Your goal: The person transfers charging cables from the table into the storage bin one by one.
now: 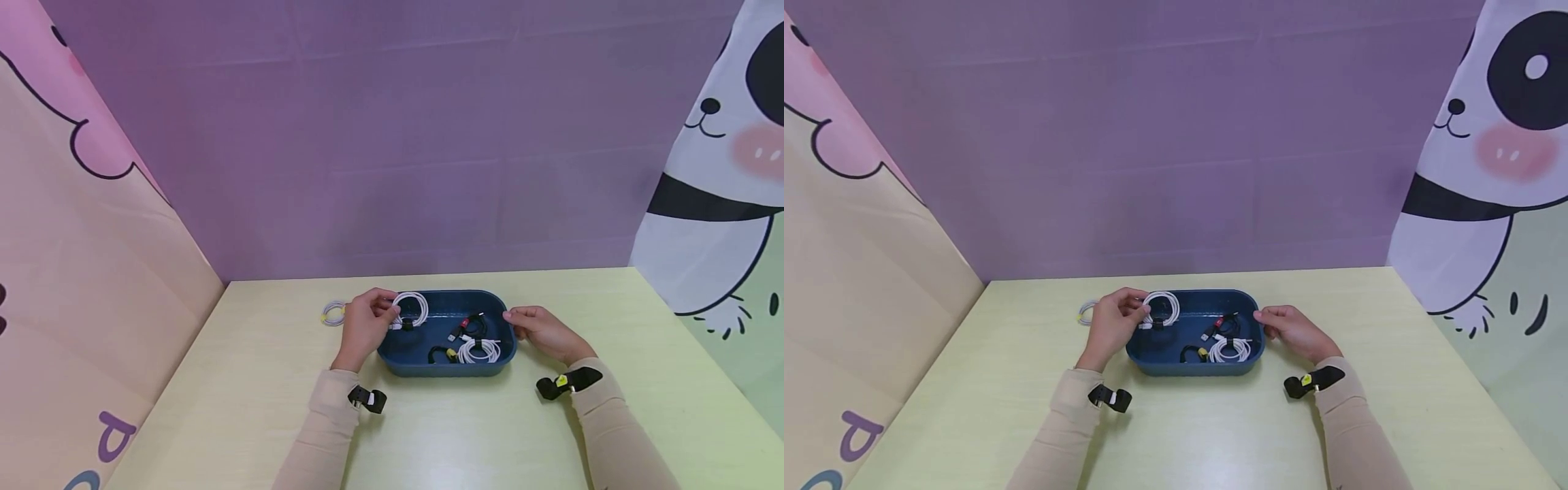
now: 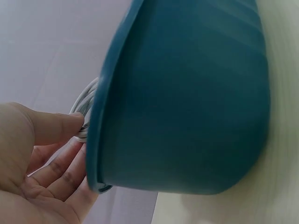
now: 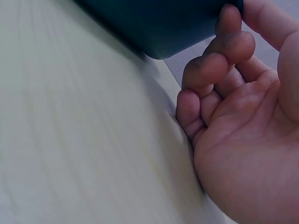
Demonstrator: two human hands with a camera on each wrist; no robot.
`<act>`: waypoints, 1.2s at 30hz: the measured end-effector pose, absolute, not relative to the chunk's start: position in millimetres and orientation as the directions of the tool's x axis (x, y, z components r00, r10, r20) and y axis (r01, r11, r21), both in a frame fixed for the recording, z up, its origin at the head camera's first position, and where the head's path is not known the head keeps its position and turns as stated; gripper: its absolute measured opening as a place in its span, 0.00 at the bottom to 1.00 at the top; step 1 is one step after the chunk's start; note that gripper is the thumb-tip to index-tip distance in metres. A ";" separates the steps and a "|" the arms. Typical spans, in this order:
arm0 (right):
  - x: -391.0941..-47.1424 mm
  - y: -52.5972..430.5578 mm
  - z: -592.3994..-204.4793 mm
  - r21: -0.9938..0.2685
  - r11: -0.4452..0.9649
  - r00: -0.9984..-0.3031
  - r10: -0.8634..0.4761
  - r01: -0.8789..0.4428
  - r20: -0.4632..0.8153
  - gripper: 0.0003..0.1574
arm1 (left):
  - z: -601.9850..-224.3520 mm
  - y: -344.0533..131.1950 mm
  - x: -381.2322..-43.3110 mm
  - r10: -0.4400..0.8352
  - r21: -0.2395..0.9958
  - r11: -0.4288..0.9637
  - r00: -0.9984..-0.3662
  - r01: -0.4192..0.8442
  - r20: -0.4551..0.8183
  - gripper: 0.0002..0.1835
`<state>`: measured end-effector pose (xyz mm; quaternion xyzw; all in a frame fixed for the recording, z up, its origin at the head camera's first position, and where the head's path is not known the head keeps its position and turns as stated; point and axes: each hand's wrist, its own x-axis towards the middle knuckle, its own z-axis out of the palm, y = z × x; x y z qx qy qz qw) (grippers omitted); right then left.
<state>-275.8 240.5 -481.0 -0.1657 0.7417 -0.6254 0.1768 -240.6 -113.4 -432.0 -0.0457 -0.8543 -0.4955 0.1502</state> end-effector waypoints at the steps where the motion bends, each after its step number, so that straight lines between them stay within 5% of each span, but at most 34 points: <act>1: -276.4 240.7 -481.5 -0.986 0.164 -0.883 -0.466 -0.023 -0.057 0.23 | -432.5 -112.6 -240.7 -0.071 0.831 0.506 -0.949 0.230 0.306 0.10; 36: -279.1 240.7 -486.4 -0.984 0.177 -0.897 -0.433 0.013 -0.090 0.22 | -448.8 -103.0 -241.5 0.017 0.702 0.639 -0.918 0.315 0.396 0.08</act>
